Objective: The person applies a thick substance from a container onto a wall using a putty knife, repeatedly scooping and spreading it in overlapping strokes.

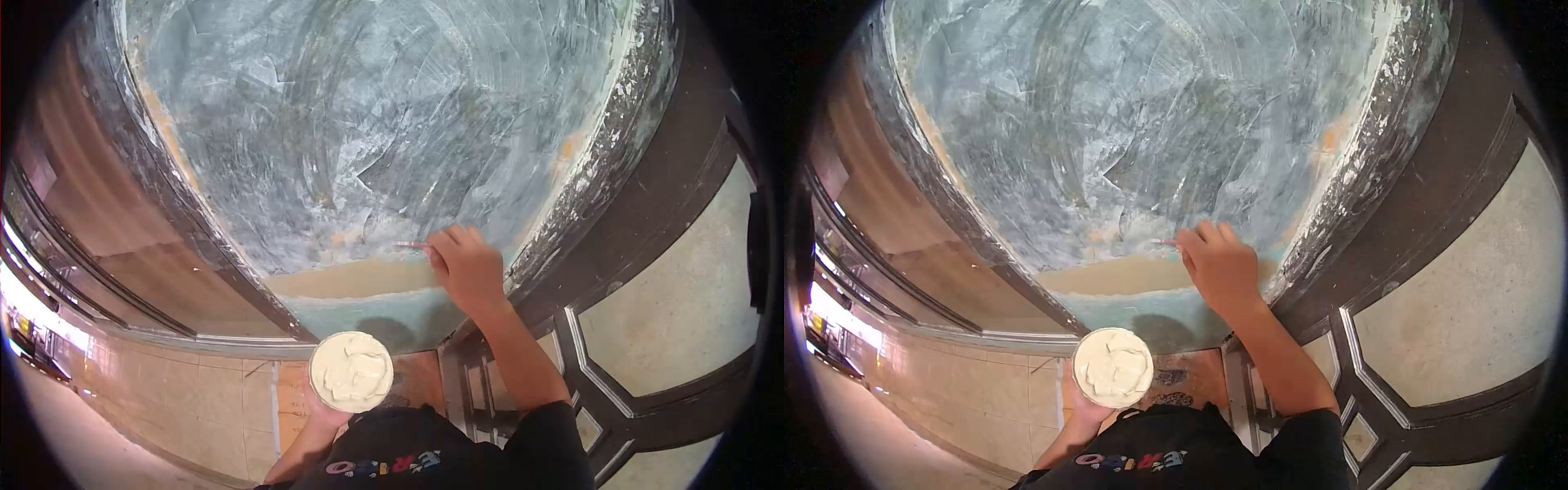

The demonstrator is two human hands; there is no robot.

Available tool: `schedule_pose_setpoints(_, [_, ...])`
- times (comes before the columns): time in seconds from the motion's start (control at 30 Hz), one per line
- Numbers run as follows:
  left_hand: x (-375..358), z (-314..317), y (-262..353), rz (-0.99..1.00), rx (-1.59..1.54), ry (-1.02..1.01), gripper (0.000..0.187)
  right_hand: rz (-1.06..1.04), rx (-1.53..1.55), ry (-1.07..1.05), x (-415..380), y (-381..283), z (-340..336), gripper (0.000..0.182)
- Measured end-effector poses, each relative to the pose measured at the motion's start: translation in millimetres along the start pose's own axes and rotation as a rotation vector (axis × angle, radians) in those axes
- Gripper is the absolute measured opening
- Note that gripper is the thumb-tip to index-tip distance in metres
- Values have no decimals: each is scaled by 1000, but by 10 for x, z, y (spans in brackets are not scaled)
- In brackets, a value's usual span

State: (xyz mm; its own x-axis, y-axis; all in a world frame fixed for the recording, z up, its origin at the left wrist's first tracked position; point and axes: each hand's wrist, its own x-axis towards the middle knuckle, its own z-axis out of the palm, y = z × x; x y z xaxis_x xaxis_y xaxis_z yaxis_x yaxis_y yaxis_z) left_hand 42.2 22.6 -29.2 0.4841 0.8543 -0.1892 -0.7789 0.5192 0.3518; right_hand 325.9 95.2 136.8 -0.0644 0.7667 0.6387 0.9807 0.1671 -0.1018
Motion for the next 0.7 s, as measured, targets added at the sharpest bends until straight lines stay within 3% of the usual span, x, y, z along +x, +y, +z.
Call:
schedule_pose_setpoints(0.07, [-7, -1, -17, 15, -31, -23, 83, -13, 1, -60, -128, -35, 93, 9])
schedule_pose_setpoints(0.13, [-38, -23, -59, 56, 40, -87, 79, -21, 8, -260, -431, -5, 588, 12])
schedule_pose_setpoints(0.2, [-6, -89, -75, 11, -18, -37, 79, -33, 20, -283, -621, 139, 1058, 13])
schedule_pose_setpoints(0.3, [-4, 31, -93, -4, -76, -29, 77, -8, 22, -240, -534, 194, 1070, 13])
schedule_pose_setpoints(0.37, [5, -35, -131, -12, -109, -5, 77, 28, 21, -192, -365, 181, 800, 12])
schedule_pose_setpoints(0.43, [5, -7, -144, -42, -155, -88, 77, 38, 36, 57, -113, 188, 302, 14])
schedule_pose_setpoints(0.57, [69, 107, -214, 30, -60, -43, 78, -19, 271, 138, 18, 214, -223, 17])
schedule_pose_setpoints(0.67, [140, 171, -221, 13, -148, -52, 77, 165, 745, -372, -129, 67, -369, 31])
schedule_pose_setpoints(0.7, [158, 162, -238, 8, -154, -79, 76, 161, 750, -378, -176, 34, -328, 31])
